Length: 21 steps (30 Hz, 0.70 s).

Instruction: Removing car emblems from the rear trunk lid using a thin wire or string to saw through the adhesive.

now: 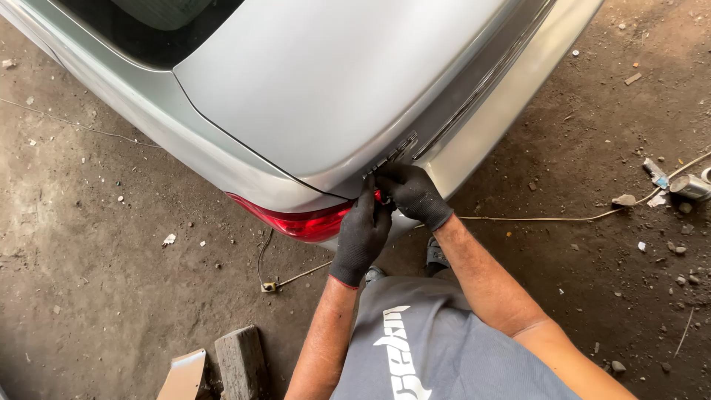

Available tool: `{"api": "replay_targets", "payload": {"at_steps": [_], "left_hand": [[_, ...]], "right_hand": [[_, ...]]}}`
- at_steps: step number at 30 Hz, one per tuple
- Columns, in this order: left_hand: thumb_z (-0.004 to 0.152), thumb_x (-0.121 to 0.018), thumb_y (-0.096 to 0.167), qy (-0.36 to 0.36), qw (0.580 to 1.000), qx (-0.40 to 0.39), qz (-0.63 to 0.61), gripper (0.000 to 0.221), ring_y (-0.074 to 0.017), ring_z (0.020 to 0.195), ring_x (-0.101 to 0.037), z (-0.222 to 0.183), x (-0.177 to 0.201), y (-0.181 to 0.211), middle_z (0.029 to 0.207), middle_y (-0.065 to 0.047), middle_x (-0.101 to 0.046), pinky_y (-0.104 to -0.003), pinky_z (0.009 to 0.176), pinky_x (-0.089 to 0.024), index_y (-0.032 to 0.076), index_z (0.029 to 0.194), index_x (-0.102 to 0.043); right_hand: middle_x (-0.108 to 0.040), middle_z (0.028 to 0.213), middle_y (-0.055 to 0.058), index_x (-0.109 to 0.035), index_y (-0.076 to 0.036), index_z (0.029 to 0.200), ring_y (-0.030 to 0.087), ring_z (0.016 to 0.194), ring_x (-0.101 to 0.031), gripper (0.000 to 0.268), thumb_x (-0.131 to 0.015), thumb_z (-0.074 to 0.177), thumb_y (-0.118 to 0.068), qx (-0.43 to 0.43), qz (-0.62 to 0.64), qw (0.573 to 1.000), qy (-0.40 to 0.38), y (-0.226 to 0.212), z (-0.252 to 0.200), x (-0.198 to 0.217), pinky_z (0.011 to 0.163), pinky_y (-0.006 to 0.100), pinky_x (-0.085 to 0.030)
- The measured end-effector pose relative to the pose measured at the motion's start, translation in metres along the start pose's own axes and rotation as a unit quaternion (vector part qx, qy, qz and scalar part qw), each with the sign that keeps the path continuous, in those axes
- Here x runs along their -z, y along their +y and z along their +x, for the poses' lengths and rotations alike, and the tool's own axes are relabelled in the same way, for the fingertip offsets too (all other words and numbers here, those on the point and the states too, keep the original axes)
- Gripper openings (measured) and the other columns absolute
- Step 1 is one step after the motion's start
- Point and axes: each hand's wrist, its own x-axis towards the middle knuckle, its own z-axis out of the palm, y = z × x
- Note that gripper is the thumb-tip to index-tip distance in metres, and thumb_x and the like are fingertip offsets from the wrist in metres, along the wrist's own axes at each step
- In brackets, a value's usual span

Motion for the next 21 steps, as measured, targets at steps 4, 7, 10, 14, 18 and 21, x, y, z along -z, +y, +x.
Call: {"api": "replay_targets", "payload": {"at_steps": [4,7,10,14,18,21], "left_hand": [[0.091,-0.064,0.008,-0.009,1.000,0.010,0.019,0.070,-0.0424,0.094,-0.072,-0.008,0.008,0.006,0.104,-0.027,-0.071,-0.048,0.078,-0.057,0.005,0.156,-0.039],[0.095,-0.066,0.009,0.029,0.999,-0.021,-0.041,0.051,-0.0340,0.091,-0.075,-0.013,0.015,0.013,0.106,-0.023,-0.073,-0.042,0.079,-0.059,0.005,0.144,-0.053],[0.094,-0.069,0.013,0.004,0.994,0.058,-0.096,0.030,-0.0251,0.081,-0.075,-0.023,0.023,0.013,0.096,-0.017,-0.075,-0.037,0.073,-0.059,0.005,0.123,-0.066],[0.095,-0.069,0.018,-0.105,0.987,0.091,-0.081,0.020,-0.0213,0.075,-0.075,-0.046,0.036,0.014,0.093,-0.014,-0.074,-0.034,0.068,-0.058,0.005,0.110,-0.071],[0.095,-0.069,0.024,-0.210,0.959,0.187,-0.028,0.021,-0.0221,0.069,-0.073,-0.076,0.026,-0.023,0.084,-0.013,-0.074,-0.032,0.066,-0.055,0.007,0.106,-0.072],[0.098,-0.071,0.025,-0.235,0.958,0.164,-0.027,0.022,-0.0179,0.072,-0.071,-0.090,0.014,-0.056,0.082,-0.011,-0.075,-0.032,0.067,-0.053,0.003,0.101,-0.074]], "right_hand": [[-0.071,0.079,0.009,-0.075,0.000,0.104,0.014,0.064,-0.064,0.021,-0.062,0.098,-0.017,0.004,0.021,1.000,-0.017,-0.019,-0.019,0.001,0.056,0.031,-0.053],[-0.073,0.079,0.005,-0.074,-0.004,0.107,0.012,0.065,-0.067,0.023,-0.061,0.096,-0.019,0.001,0.008,1.000,-0.026,-0.045,-0.038,0.006,0.058,0.029,-0.056],[-0.074,0.080,0.003,-0.071,-0.004,0.110,0.010,0.065,-0.070,0.025,-0.059,0.094,-0.020,0.017,-0.044,0.999,0.023,-0.052,-0.051,0.007,0.061,0.027,-0.057],[-0.071,0.075,0.007,-0.072,-0.001,0.109,0.012,0.063,-0.065,0.027,-0.061,0.096,-0.021,-0.022,-0.007,0.999,0.044,-0.046,-0.066,0.016,0.059,0.029,-0.056],[-0.070,0.076,0.009,-0.073,0.000,0.107,0.013,0.062,-0.063,0.024,-0.064,0.097,-0.020,-0.004,0.074,0.980,0.187,-0.016,-0.057,0.020,0.058,0.030,-0.053],[-0.075,0.082,0.006,-0.073,-0.004,0.113,0.011,0.065,-0.067,0.024,-0.063,0.097,-0.020,0.033,-0.003,0.973,0.230,-0.019,-0.044,0.022,0.064,0.029,-0.057]]}}
